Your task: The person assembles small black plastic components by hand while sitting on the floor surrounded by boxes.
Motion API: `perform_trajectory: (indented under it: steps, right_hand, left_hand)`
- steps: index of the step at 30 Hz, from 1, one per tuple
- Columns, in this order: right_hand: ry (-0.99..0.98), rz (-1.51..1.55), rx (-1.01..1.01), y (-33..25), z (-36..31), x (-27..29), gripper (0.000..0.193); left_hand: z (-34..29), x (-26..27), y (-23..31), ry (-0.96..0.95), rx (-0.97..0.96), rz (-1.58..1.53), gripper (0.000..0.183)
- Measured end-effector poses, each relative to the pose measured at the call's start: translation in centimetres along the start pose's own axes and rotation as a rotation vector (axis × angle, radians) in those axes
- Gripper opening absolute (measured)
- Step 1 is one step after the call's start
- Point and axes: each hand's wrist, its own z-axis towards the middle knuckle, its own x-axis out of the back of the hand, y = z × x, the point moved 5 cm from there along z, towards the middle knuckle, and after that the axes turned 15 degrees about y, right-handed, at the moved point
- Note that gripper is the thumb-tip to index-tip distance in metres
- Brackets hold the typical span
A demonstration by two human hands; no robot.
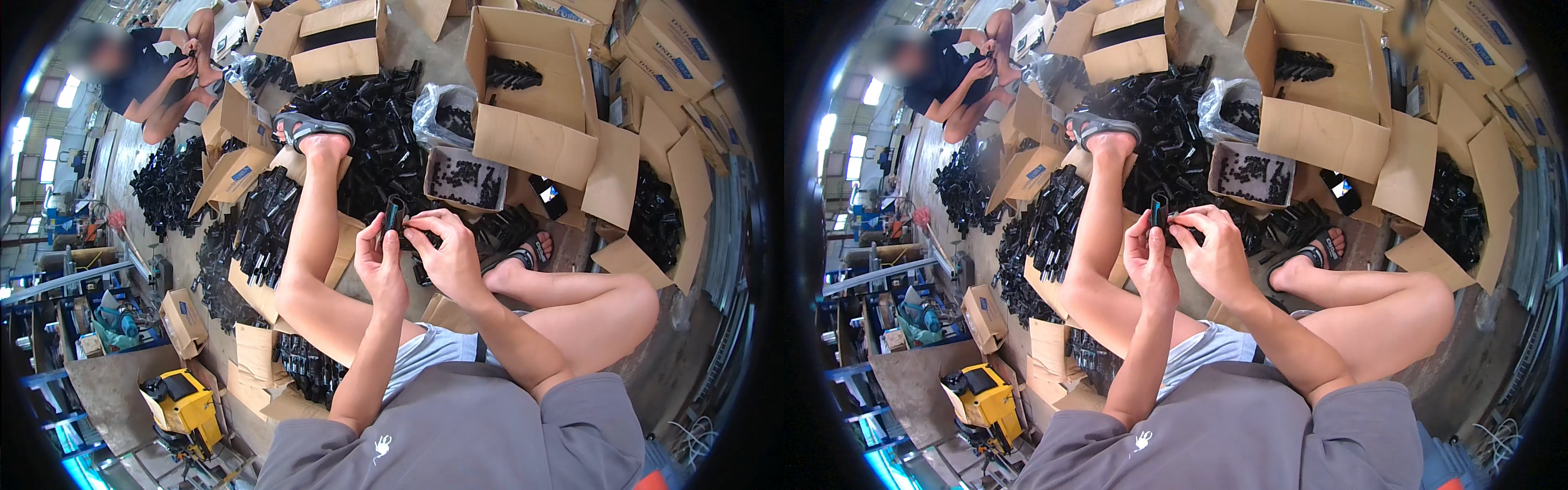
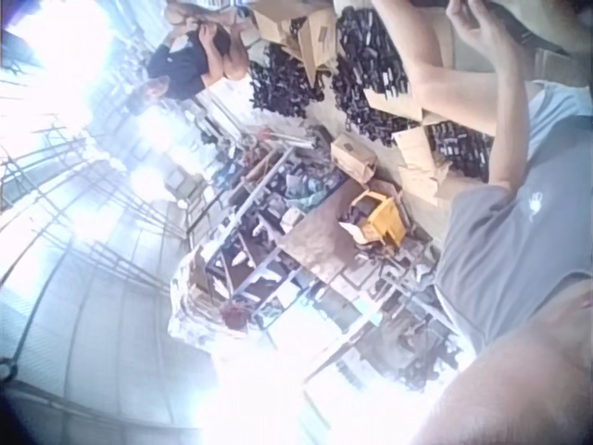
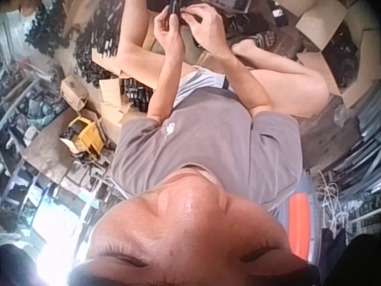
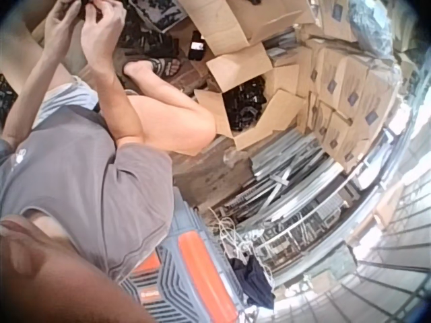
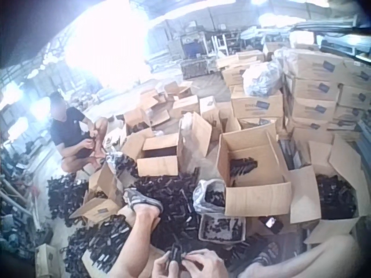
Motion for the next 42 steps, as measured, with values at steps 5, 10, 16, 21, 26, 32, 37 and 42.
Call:
perform_trajectory:
  steps: [5, 10, 16, 21, 26, 32, 37, 42]
  right_hand:
    - [0.011, 0.032, 0.016, -0.3, 0.8, 0.3, 0.017]
    - [0.023, 0.027, 0.052, -0.8, 0.5, 0.2, 0.016]
    - [0.039, 0.028, 0.099, -0.8, 0.4, 0.1, 0.016]
    - [0.043, -0.008, 0.168, -0.8, 0.1, 0.0, 0.013]
    - [0.078, 0.006, 0.209, -0.9, 0.1, 0.0, 0.015]
    - [0.094, 0.010, 0.179, -0.7, -0.3, -0.1, 0.011]
    - [0.134, -0.035, 0.247, -1.4, -0.9, -1.6, 0.013]
    - [0.144, -0.103, 0.216, -0.7, 0.3, -0.4, 0.014]
  left_hand:
    - [0.3, -0.3, 0.2, -0.030, -0.012, 0.046, 0.032]
    - [0.2, -0.5, 1.0, -0.021, -0.074, 0.070, 0.034]
    - [0.2, -0.7, 1.0, -0.047, -0.060, 0.050, 0.034]
    - [0.2, -0.4, 0.8, -0.048, -0.085, 0.059, 0.033]
    - [0.2, -0.8, 0.6, -0.036, -0.076, 0.051, 0.034]
    - [-0.1, -1.0, 0.6, 0.021, -0.053, 0.100, 0.034]
    - [0.1, -0.2, 1.3, 0.041, -0.131, 0.189, 0.032]
    - [0.2, -2.5, -0.3, -0.004, -0.055, 0.046, 0.031]
